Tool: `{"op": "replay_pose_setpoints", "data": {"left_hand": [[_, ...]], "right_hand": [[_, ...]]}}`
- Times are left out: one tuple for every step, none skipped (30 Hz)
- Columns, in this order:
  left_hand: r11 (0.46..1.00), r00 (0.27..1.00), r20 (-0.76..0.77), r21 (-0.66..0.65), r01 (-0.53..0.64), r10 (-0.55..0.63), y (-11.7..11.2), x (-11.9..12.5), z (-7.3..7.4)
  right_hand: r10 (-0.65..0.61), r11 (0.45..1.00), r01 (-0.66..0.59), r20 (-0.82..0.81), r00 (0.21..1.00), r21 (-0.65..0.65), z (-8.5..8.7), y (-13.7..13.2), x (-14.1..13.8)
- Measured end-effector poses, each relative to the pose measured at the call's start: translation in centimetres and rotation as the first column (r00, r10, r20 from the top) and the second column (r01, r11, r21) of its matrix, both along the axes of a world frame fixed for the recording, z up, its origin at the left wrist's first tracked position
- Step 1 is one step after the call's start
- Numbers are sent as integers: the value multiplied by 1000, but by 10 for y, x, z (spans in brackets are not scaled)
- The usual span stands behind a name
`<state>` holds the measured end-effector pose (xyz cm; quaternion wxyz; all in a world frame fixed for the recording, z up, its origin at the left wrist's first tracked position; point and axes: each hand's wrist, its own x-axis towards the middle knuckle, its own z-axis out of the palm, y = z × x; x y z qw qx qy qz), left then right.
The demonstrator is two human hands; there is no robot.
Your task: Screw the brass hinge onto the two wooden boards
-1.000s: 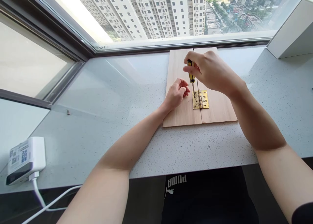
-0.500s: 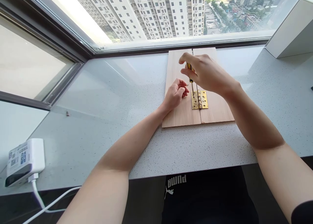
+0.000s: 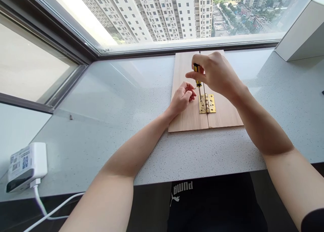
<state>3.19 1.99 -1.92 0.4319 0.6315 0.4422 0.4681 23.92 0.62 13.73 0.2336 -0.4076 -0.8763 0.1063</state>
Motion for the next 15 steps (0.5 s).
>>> {"op": "replay_pose_setpoints", "data": {"left_hand": [[1000, 1000, 1, -1, 0, 0, 0, 0, 0], [1000, 1000, 3, 1, 0, 0, 0, 0, 0], [1000, 1000, 5, 3, 0, 0, 1, 0, 0], [1000, 1000, 7, 5, -1, 1, 1, 0, 0], [1000, 1000, 7, 7, -2, 2, 1, 0, 0], [1000, 1000, 5, 6, -2, 1, 1, 0, 0], [1000, 1000, 2, 5, 0, 0, 0, 0, 1], [1000, 1000, -1, 2, 2, -2, 0, 0, 1], [1000, 1000, -3, -1, 4, -4, 0, 0, 2], [1000, 1000, -4, -4, 7, -7, -1, -1, 2], [1000, 1000, -4, -8, 9, -9, -1, -1, 2], [1000, 1000, -4, -11, 10, -10, -1, -1, 3], [1000, 1000, -4, -13, 11, -11, -2, -1, 3], [1000, 1000, -5, -13, 11, -11, -2, -1, 3], [1000, 1000, -6, -12, 12, -12, -2, -1, 3]], "right_hand": [[-50, 999, 49, 32, 998, 24, 0, -2, -2], [-94, 995, 91, 61, 994, 47, -1, -4, -3], [-117, 992, 112, 83, 990, 61, 0, -7, -5], [-122, 991, 116, 96, 988, 62, 1, -10, -6], [-113, 993, 108, 98, 989, 55, 2, -13, -6], [-96, 995, 93, 93, 991, 42, 3, -15, -6], [-76, 997, 74, 86, 993, 27, 4, -16, -4], [-47, 999, 47, 81, 996, 9, 5, -16, -2], [-21, 1000, 22, 77, 997, -6, 5, -15, 0], [3, 1000, -2, 72, 997, -18, 5, -13, 3], [25, 999, -23, 65, 998, -26, 5, -10, 6], [46, 999, -44, 50, 998, -30, 4, -8, 9], [67, 997, -66, 29, 997, -28, 3, -5, 11], [87, 996, -87, 6, 996, -23, 2, -2, 13], [105, 994, -105, -17, 994, -15, 1, 0, 14]]}}
